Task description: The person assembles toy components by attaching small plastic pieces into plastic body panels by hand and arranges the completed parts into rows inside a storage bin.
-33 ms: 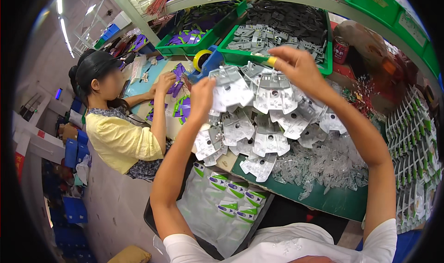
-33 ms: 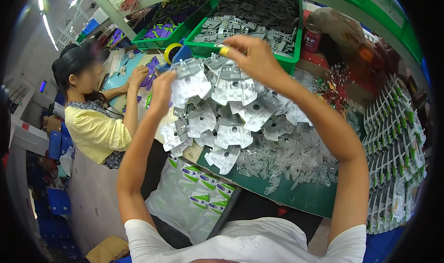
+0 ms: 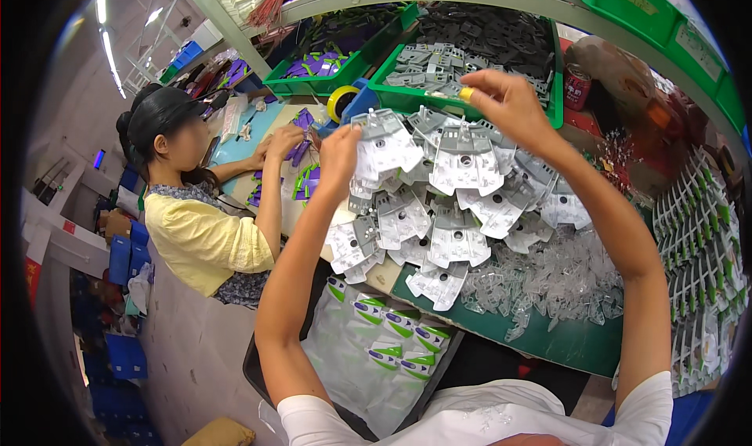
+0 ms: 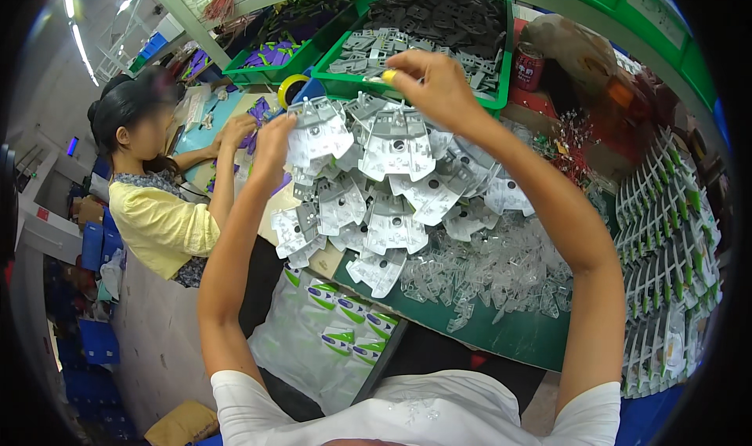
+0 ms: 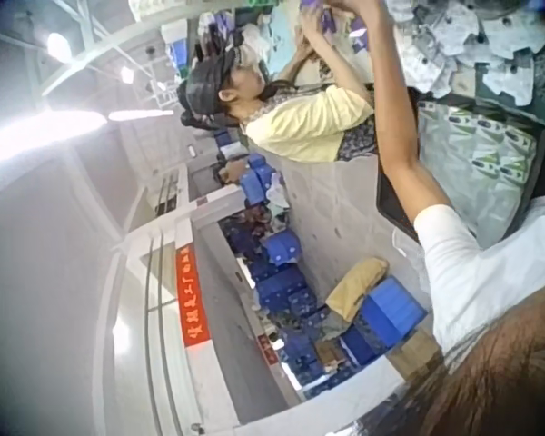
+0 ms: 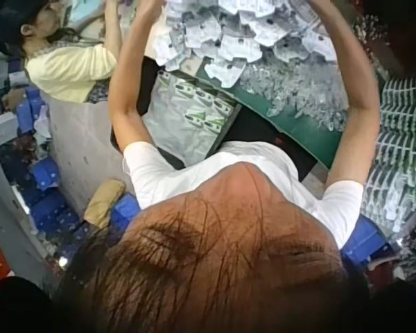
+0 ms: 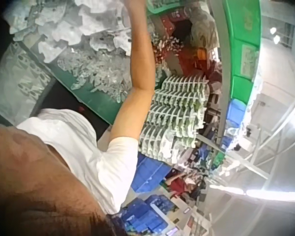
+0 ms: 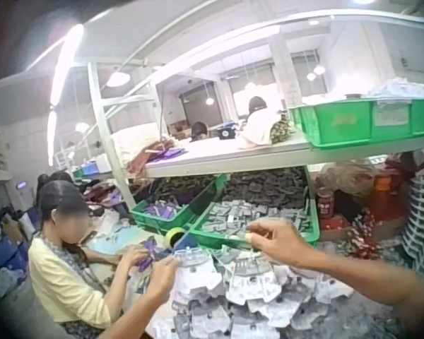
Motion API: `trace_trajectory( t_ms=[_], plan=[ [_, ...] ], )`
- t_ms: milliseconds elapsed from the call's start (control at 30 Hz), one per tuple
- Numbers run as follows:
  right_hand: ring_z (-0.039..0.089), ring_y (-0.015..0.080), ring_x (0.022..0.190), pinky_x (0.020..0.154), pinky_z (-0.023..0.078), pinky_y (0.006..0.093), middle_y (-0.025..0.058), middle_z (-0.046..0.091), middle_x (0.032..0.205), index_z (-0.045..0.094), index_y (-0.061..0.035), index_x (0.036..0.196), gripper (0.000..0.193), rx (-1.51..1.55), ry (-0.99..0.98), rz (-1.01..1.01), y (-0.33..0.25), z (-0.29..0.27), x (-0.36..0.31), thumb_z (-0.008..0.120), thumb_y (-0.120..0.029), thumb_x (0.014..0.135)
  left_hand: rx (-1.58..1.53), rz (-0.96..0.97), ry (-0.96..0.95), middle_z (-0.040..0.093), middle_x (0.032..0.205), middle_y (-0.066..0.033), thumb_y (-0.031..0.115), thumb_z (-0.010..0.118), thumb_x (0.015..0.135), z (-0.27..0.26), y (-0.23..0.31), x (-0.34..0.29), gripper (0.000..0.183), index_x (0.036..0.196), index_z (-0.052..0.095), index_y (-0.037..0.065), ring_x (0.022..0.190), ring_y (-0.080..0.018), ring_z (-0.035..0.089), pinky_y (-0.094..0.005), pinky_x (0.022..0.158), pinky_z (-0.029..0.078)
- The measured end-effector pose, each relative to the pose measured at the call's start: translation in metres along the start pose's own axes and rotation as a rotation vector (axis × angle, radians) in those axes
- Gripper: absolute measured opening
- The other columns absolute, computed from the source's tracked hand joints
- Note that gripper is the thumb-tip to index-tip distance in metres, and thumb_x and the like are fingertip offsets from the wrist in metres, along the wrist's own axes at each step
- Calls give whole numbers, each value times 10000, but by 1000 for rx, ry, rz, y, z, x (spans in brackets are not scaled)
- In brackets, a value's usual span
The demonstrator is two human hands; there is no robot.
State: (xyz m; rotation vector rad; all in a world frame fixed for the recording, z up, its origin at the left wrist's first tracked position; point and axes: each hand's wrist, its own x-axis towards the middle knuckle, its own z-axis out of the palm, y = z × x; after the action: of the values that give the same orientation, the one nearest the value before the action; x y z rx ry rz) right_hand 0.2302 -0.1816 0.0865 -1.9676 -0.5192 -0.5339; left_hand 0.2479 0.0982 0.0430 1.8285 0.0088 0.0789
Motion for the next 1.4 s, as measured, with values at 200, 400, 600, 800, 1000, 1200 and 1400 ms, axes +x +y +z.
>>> trace_trajectory(
  t_ms=[200, 400, 600, 800, 1000, 1200, 1400],
  plan=[
    [634, 272, 762, 703, 484, 347, 170, 648, 798, 654, -5, 892, 306, -267, -43, 140, 85, -3, 41, 644, -255, 716, 136, -211, -76, 483, 1101, -117, 431, 476, 856, 30, 18, 38, 492, 1085, 494, -4, 918, -216, 502, -372, 661, 525],
    [626, 320, 734, 660, 483, 384, 222, 627, 760, 642, 33, 762, 409, -552, -374, 244, 114, -5, 64, 681, -351, 629, 399, -226, -123, 576, 1036, -129, 551, 395, 852, 24, 15, 23, 639, 1203, 516, 31, 887, -254, 573, -351, 581, 495],
    [620, 266, 881, 790, 478, 328, 168, 641, 935, 647, -21, 956, 358, -724, -191, 113, 132, -1, 59, 696, -226, 666, 520, 348, 260, 529, 1077, -271, 495, 461, 859, -11, -21, 7, 605, 1085, 541, -60, 935, -393, 526, -418, 845, 401],
    [558, 50, 802, 699, 434, 184, -4, 637, 970, 638, -99, 1079, 243, -106, 179, 88, 122, -97, 44, 594, -195, 860, 440, 689, 169, 501, 1093, -165, 120, 647, 770, -7, -32, -141, 386, 1106, 501, -4, 969, -307, 506, -347, 794, 428],
    [561, 44, 787, 617, 414, 158, 40, 633, 947, 605, -66, 1102, 243, 10, 268, 84, -18, -43, -53, 556, -171, 888, 432, 643, -36, 500, 1151, -181, 45, 653, 738, 11, -69, -240, 429, 1130, 488, -13, 1002, -305, 511, -328, 793, 446],
    [595, 221, 823, 690, 502, 322, 164, 559, 1038, 487, 45, 1122, 311, 630, 176, 96, -66, -62, -193, 424, -196, 936, 298, 41, 228, 587, 988, -110, 114, 584, 827, -14, -171, -285, 261, 1072, 548, 33, 800, -205, 579, -310, 657, 457],
    [515, 147, 858, 607, 487, 278, 130, 478, 1102, 431, 31, 1161, 319, 450, 316, 421, -69, -39, -286, 498, -7, 851, -110, -789, 246, 435, 1207, -152, 199, 654, 785, 21, -274, -337, 608, 1291, 347, 62, 919, -205, 524, -310, 712, 468]
  ],
)
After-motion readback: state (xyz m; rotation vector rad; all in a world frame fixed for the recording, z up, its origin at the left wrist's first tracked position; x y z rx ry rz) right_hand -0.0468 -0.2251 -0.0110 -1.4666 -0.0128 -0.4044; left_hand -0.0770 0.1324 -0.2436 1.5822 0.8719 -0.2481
